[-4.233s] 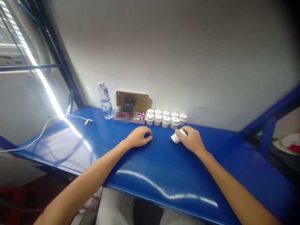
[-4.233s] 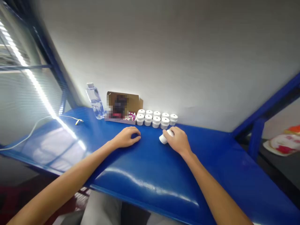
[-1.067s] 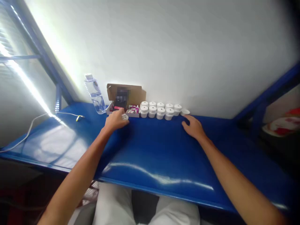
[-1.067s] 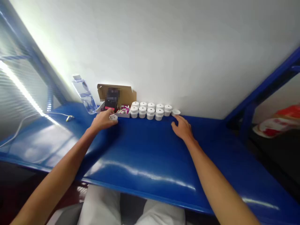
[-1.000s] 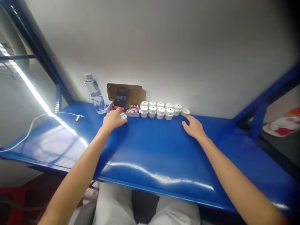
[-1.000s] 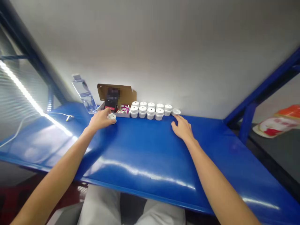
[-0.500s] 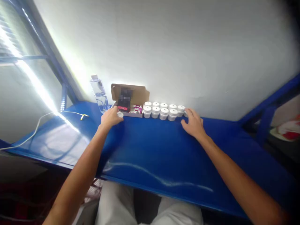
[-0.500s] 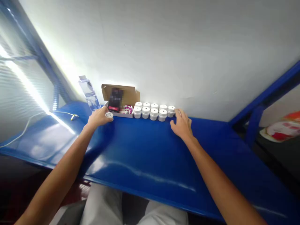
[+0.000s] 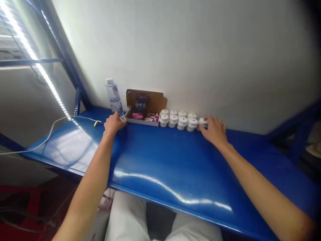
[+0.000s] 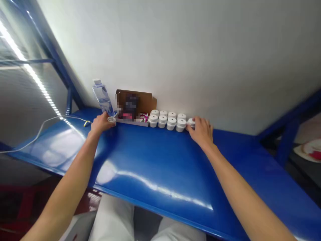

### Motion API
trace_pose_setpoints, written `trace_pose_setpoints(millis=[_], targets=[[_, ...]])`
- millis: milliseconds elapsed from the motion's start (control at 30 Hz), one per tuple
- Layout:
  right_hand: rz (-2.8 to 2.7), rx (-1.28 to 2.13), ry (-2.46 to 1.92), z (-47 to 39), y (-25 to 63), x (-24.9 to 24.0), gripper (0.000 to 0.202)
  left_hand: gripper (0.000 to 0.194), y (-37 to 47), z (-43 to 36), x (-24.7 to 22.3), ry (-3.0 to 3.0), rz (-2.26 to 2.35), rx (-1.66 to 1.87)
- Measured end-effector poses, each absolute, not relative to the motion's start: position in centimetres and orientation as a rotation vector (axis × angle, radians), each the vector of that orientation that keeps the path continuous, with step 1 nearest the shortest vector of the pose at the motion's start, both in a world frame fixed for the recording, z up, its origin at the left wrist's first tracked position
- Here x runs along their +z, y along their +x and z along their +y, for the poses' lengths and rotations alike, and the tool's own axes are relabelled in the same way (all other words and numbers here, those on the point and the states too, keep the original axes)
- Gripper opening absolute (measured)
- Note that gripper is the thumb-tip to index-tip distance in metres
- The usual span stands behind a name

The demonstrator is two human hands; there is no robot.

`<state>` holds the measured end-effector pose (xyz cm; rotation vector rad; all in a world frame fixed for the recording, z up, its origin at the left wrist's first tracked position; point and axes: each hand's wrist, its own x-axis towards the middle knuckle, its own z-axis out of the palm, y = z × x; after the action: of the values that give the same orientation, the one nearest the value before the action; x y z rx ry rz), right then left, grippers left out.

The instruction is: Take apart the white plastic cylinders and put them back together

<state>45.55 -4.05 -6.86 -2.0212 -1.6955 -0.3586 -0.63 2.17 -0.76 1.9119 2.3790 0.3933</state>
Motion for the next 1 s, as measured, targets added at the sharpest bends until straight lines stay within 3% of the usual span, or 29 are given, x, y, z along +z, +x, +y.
trace_pose_setpoints(millis=[233,333,500,567,633,733,833,1000], targets=[[-1.598,-0.242,-1.937,-7.2,44.1,-7.2,0.05,0.065,-1.6,2.6,-1.2,1.903,2.394,0.498],[-1.667,-0.097,-1.868,-8.4,42.7,-7.0,0.034,0.068,-1.4,2.2,-0.6,1.904,2.383,0.519],[-1.629,0.261,-1.672,-9.4,39.7,-5.8,0.034,0.053,1.8,0.9,0.5,2.054,2.426,0.749],[-1.577,0.444,-1.572,-9.7,38.3,-5.6,0.041,0.045,4.4,-0.1,0.3,2.189,2.159,0.939],[-1.541,0.624,-1.504,-10.1,37.0,-5.6,0.048,0.04,7.4,-1.5,-0.4,2.31,1.583,0.972],[-1.497,0.821,-1.457,-10.6,35.5,-5.9,0.054,0.043,11.5,-4.4,-1.8,2.394,0.854,0.685],[-1.433,0.905,-1.441,-10.8,34.7,-6.4,0.058,0.044,13.8,-6.8,-2.6,2.425,0.655,0.544],[-1.346,1.002,-1.41,-11.0,34.2,-6.3,0.057,0.049,14.3,-7.7,-3.0,2.54,0.699,0.625]])
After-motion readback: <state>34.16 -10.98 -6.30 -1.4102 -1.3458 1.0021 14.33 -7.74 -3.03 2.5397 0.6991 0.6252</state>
